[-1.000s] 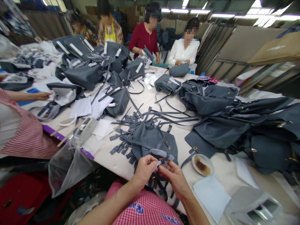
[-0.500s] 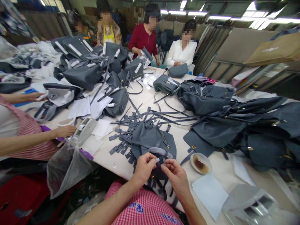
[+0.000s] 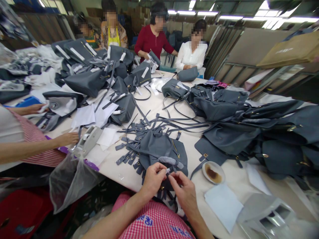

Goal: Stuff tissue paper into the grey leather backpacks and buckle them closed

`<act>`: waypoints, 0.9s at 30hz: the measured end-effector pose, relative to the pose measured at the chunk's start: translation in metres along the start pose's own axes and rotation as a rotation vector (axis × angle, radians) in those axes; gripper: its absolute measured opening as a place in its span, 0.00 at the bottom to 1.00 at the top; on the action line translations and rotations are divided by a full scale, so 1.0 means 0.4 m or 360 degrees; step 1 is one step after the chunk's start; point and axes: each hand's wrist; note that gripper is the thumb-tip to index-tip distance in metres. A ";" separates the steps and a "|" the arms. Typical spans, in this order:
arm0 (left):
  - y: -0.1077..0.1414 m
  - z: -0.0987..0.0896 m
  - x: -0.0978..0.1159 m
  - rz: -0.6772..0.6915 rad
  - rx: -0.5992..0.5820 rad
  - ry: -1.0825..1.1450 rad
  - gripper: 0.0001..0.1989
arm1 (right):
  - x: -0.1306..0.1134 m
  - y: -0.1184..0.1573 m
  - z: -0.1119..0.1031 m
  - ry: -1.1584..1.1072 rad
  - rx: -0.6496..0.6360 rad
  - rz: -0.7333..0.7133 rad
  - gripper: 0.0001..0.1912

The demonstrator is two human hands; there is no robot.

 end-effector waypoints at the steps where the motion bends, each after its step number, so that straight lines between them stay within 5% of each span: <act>1: 0.000 0.001 0.003 -0.0011 -0.0007 0.0034 0.05 | 0.003 0.002 -0.003 0.0252 0.0036 -0.0145 0.09; 6: 0.005 0.010 0.014 -0.0126 -0.0014 0.0374 0.05 | 0.011 0.003 -0.018 0.1233 0.0165 -0.0752 0.10; 11: 0.007 0.013 0.014 -0.0270 -0.0035 0.0676 0.06 | 0.035 0.000 -0.003 0.1231 0.0187 -0.0723 0.11; 15: 0.001 0.011 0.004 -0.0186 0.0003 0.0647 0.08 | 0.046 0.009 0.027 0.0506 0.0112 -0.0325 0.12; 21: 0.000 0.013 -0.018 -0.0037 0.0015 0.0520 0.14 | -0.001 -0.005 0.056 -0.1311 0.0000 0.0426 0.09; 27: 0.018 0.006 -0.006 -0.0168 -0.0295 0.1084 0.17 | -0.016 -0.031 0.051 -0.1809 -0.0182 0.0501 0.17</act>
Point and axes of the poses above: each hand's wrist, its own y-axis away from the middle knuckle, its own z-axis out of the palm, x = y × z, and after that the axes turned 14 degrees about -x, right-handed
